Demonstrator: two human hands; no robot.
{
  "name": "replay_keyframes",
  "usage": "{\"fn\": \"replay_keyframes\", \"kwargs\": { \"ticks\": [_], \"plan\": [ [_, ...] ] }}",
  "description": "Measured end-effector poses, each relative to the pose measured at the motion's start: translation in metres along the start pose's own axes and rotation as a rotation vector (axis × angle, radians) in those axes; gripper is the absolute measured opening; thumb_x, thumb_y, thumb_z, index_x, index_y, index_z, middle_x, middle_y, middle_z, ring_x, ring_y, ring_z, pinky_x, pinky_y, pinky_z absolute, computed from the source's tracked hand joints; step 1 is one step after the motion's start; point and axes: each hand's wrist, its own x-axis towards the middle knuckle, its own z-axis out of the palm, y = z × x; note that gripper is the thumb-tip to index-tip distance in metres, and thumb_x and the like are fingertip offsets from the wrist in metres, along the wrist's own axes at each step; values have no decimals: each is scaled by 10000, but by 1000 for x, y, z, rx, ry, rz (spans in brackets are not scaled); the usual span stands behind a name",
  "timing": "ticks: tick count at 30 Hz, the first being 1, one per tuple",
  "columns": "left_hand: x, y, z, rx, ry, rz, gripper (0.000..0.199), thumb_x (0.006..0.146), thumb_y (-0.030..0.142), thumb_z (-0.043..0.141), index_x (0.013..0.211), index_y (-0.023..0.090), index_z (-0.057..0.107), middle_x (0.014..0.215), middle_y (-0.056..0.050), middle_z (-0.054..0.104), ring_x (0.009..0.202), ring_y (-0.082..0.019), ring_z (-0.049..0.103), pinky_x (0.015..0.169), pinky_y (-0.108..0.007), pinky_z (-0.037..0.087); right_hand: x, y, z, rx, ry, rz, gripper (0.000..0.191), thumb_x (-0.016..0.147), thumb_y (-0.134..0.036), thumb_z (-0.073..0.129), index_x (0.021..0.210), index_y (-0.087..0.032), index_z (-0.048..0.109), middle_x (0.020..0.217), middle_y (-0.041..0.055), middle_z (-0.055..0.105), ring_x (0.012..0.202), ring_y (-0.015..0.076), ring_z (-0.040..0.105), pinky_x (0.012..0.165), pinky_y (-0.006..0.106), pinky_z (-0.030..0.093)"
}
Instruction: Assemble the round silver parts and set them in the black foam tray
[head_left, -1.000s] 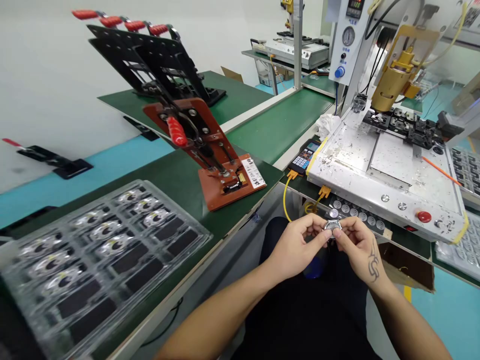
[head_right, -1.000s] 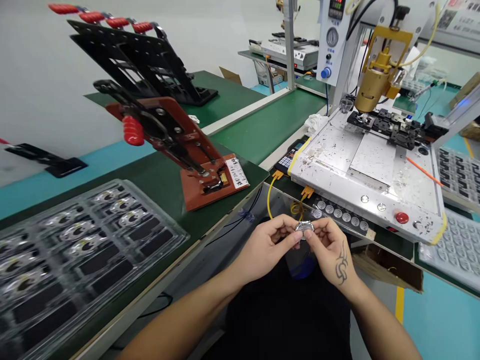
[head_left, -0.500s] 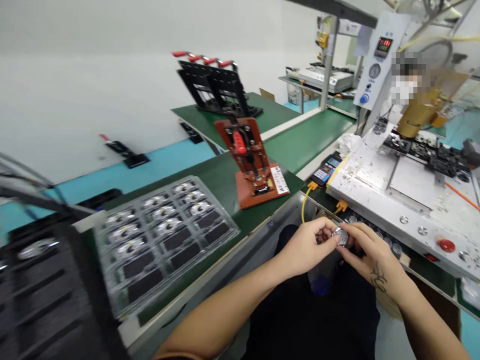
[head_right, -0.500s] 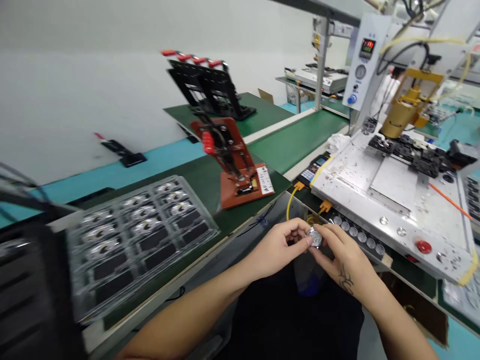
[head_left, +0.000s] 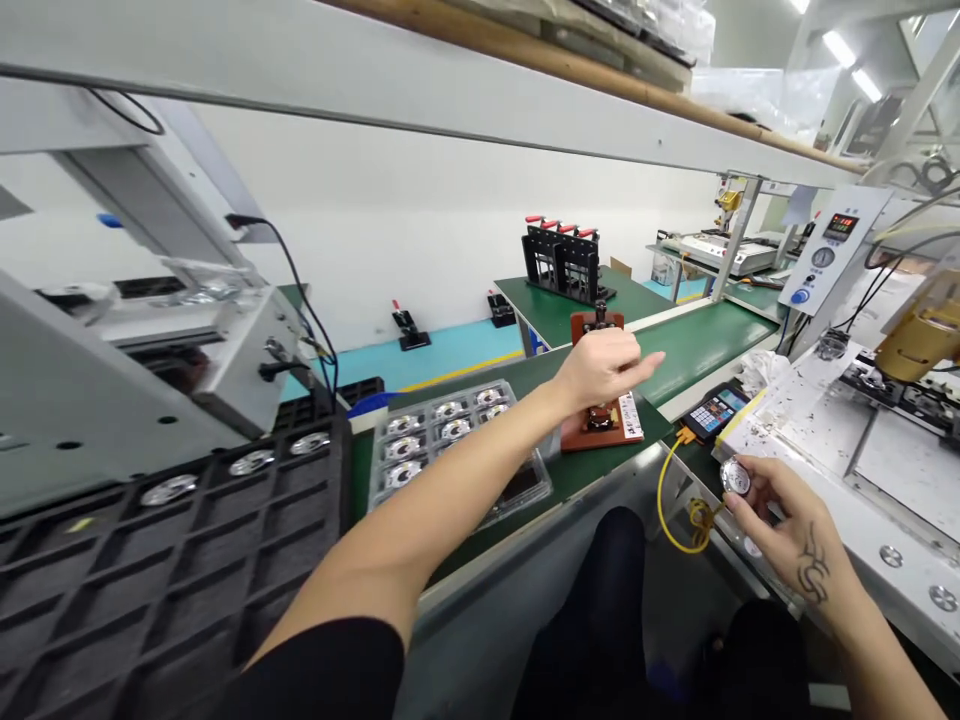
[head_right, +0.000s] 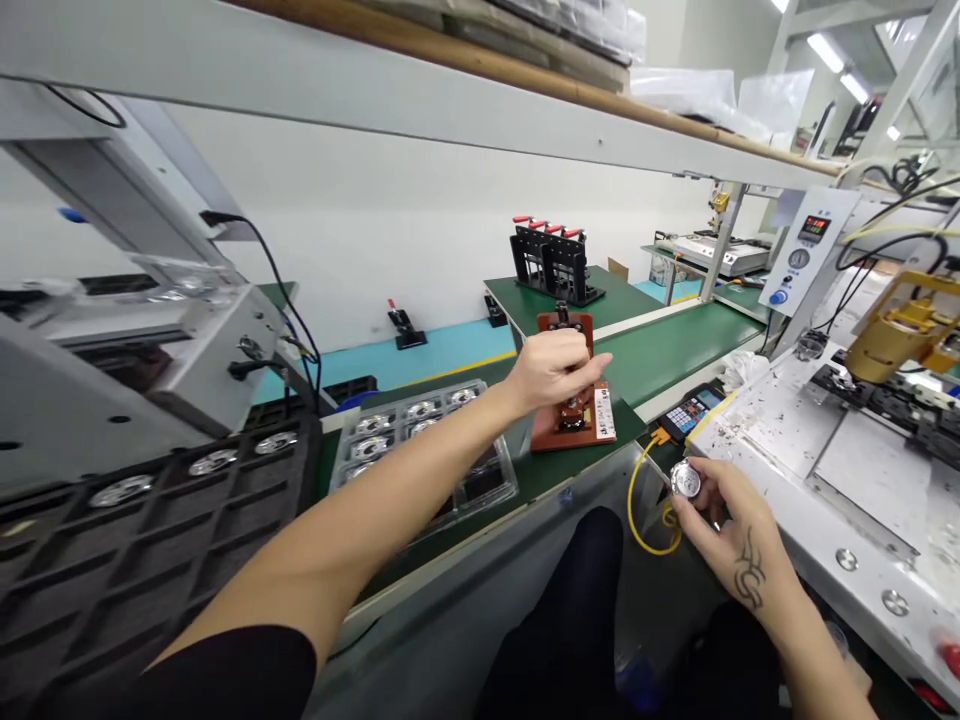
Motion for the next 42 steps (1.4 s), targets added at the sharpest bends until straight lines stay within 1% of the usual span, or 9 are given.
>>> {"fn": "replay_keyframes", "kwargs": {
  "ticks": [4,8,11,14,19,24,29,35,42],
  "plan": [
    [49,0,-20,-101,268,-116,479,1086,498,546,698,227,475,664,11,505,641,-150,503,677,-316,439,34,0,22,68,-25,20,304,996,-397,718,1256,-245,675,780,-10,602,652,178,577,615,333,492],
    [82,-45,-48,-243,291,-290,275,1111,386,540,929,187,595,856,-50,672,801,-171,656,813,-327,518,66,9,52,101,-70,30,323,969,-439,724,1194,-209,690,773,-9,600,656,176,576,617,327,477],
    [52,-78,-64,-119,296,-432,193,1056,344,638,1104,159,661,1093,-127,741,1006,-226,695,950,-372,520,73,26,73,96,-115,36,337,951,-443,728,1181,-198,700,788,-4,600,692,186,591,651,327,484],
    [-11,-87,-67,-6,135,-682,284,1057,367,558,1137,138,707,1009,-128,767,899,-243,696,892,-396,536,73,42,89,132,-154,47,353,943,-443,724,1194,-196,697,785,-8,587,707,191,588,650,314,481],
    [-95,-74,-25,-122,-371,-811,158,801,333,780,801,175,787,699,-37,749,655,-215,681,700,-311,527,95,58,125,193,-224,17,353,907,-404,726,1192,-198,696,799,-7,590,723,186,596,679,304,495],
    [-112,-71,27,-135,-458,-815,214,721,344,825,824,165,770,647,-15,698,622,-206,639,620,-278,455,122,76,160,177,-221,4,379,846,-405,746,1147,-179,701,781,-9,558,725,193,585,715,322,506],
    [-112,-76,39,-149,-452,-778,275,709,330,819,920,161,769,683,-11,687,682,-206,626,633,-267,428,123,97,176,168,-250,28,409,882,-463,725,1153,-159,680,813,13,608,688,185,586,688,330,513],
    [-131,-68,-2,-141,-449,-787,304,736,358,780,963,157,787,645,19,611,595,-166,541,605,-276,392,140,105,201,156,-405,1,372,903,-421,790,1158,-157,730,932,48,690,730,172,634,715,329,572],
    [-151,-50,-89,-135,-230,-841,426,786,502,806,1081,195,790,1061,-81,705,823,-199,655,745,-313,544,167,94,223,136,-532,-102,332,884,-311,860,1179,-184,777,1328,128,703,1231,314,660,1076,493,552]
  ]
}}
